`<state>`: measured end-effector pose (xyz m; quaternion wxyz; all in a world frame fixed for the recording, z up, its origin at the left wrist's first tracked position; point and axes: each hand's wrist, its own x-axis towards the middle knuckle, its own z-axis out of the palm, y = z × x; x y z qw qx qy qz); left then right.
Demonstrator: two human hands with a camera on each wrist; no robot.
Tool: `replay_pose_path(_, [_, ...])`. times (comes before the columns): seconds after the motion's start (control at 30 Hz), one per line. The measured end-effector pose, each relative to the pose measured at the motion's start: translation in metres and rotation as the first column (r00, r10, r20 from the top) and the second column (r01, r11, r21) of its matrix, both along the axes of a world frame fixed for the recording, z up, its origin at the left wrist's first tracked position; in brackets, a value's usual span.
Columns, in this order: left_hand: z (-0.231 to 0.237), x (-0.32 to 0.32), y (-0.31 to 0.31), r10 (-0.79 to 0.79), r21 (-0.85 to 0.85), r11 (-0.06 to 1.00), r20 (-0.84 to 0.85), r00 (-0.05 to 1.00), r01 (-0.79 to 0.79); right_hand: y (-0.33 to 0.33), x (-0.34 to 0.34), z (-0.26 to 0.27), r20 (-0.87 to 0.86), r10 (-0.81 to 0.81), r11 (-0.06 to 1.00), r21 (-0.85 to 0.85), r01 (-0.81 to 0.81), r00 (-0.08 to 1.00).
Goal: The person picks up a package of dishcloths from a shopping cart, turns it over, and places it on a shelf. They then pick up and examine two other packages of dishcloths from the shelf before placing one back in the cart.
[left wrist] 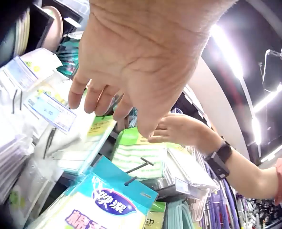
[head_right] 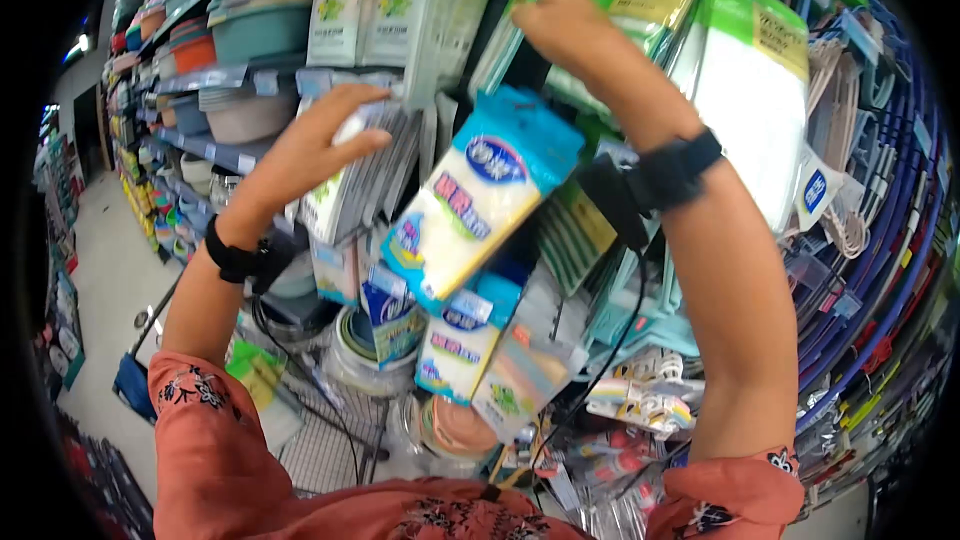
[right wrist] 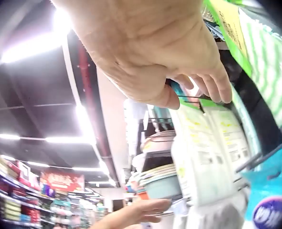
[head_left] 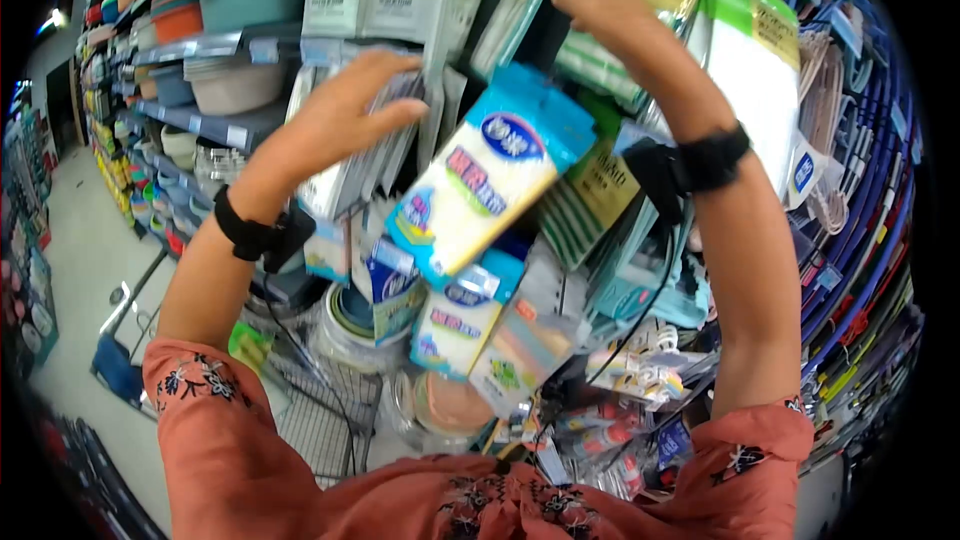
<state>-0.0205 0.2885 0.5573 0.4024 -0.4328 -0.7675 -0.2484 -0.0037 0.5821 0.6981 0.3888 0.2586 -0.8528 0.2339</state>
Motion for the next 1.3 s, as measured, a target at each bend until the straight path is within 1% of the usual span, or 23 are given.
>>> replay_pose_path(0.03, [-0.010,0.005,-0.011,0.040,0.026,0.999,0.045,0.998,-0.041,-0.001,0.028,-0.011,0.014,0.129,0.992,-0.010,-0.129,0.991])
replay_pose_path(0.07, [-0.022,0.009,-0.023,0.083,0.050,0.995,0.100,0.992,-0.088,-0.005,0.048,-0.029,0.039,0.323,0.938,-0.144,-0.315,0.946])
replay_pose_path(0.1, [-0.036,0.005,-0.038,0.093,0.086,0.990,0.155,0.984,-0.108,-0.004,0.063,-0.040,0.118,0.435,0.899,-0.117,-0.423,0.893])
replay_pose_path(0.2, [-0.088,-0.001,-0.093,0.083,0.208,0.965,0.337,0.938,-0.160,-0.024,0.128,-0.105,0.268,0.484,0.871,-0.236,-0.430,0.833])
replay_pose_path(0.23, [-0.105,0.004,-0.114,0.185,0.157,0.955,0.348,0.919,-0.251,-0.033,0.147,-0.128,0.329,0.492,0.865,-0.288,-0.410,0.806])
replay_pose_path(0.27, [-0.122,0.013,-0.134,0.286,0.097,0.936,0.355,0.890,-0.339,-0.019,0.140,-0.147,0.429,0.540,0.841,-0.233,-0.489,0.724])
replay_pose_path(0.33, [-0.155,0.037,-0.165,0.363,0.074,0.851,0.633,0.684,-0.519,-0.023,0.153,-0.194,0.571,0.550,0.832,-0.313,-0.459,0.609])
replay_pose_path(0.37, [-0.180,0.043,-0.186,0.399,0.074,0.809,0.659,0.637,-0.584,-0.023,0.157,-0.213,0.645,0.555,0.826,-0.354,-0.439,0.525])
replay_pose_path(0.4, [-0.205,0.050,-0.207,0.430,0.007,0.795,0.698,0.572,-0.607,-0.020,0.154,-0.234,0.694,0.574,0.810,-0.404,-0.426,0.434])
replay_pose_path(0.47, [-0.248,0.065,-0.240,0.484,-0.116,0.773,0.744,0.461,-0.624,-0.017,0.145,-0.273,0.714,0.628,0.774,-0.532,-0.342,0.310])
replay_pose_path(0.5, [-0.272,0.074,-0.252,0.526,-0.151,0.747,0.730,0.436,-0.648,-0.016,0.141,-0.290,0.729,0.621,0.782,-0.549,-0.297,0.288])
replay_pose_path(0.53, [-0.287,0.088,-0.252,0.498,-0.188,0.706,0.817,0.291,-0.682,-0.016,0.139,-0.307,0.745,0.611,0.791,-0.560,-0.248,0.267])
replay_pose_path(0.6, [-0.331,0.103,-0.259,0.523,-0.163,0.633,0.811,0.263,-0.757,-0.021,0.139,-0.336,0.757,0.611,0.791,-0.593,-0.149,0.231])
replay_pose_path(0.67, [-0.364,0.112,-0.270,0.464,-0.183,0.609,0.871,0.160,-0.772,-0.026,0.140,-0.363,0.769,0.616,0.786,-0.613,-0.076,0.171])
replay_pose_path(0.7, [-0.390,0.109,-0.286,0.469,-0.194,0.604,0.871,0.148,-0.773,-0.029,0.140,-0.376,0.759,0.635,0.771,-0.635,-0.057,0.140])
replay_pose_path(0.73, [-0.415,0.106,-0.301,0.520,-0.273,0.583,0.849,0.093,-0.765,-0.037,0.143,-0.381,0.765,0.635,0.769,-0.640,0.006,0.107])
replay_pose_path(0.8, [-0.460,0.100,-0.328,0.637,-0.339,0.567,0.759,0.137,-0.751,-0.046,0.141,-0.401,0.774,0.630,0.772,-0.633,0.061,0.065])
replay_pose_path(0.87, [-0.473,0.102,-0.331,0.631,-0.387,0.535,0.774,0.050,-0.751,-0.058,0.135,-0.421,0.775,0.631,0.770,-0.631,0.097,0.036])
replay_pose_path(0.9, [-0.482,0.099,-0.337,0.688,-0.463,0.501,0.726,0.012,-0.731,-0.066,0.134,-0.427,0.782,0.622,0.775,-0.620,0.123,0.018])
replay_pose_path(1.0, [-0.512,0.093,-0.355,0.693,-0.453,0.502,0.720,0.029,-0.737,-0.086,0.126,-0.450,0.790,0.612,0.783,-0.600,0.163,-0.034])
replay_pose_path(1.07, [-0.530,0.080,-0.367,0.701,-0.491,0.474,0.712,-0.023,-0.731,-0.103,0.121,-0.459,0.797,0.600,0.793,-0.578,0.196,-0.077])
replay_pose_path(1.17, [-0.562,0.059,-0.389,0.700,-0.513,0.477,0.713,-0.044,-0.714,-0.124,0.115,-0.475,0.806,0.580,0.806,-0.547,0.227,-0.117])
replay_pose_path(1.3, [-0.578,0.035,-0.394,0.696,-0.519,0.463,0.715,-0.069,-0.719,-0.147,0.113,-0.492,0.815,0.559,0.811,-0.501,0.301,-0.153])
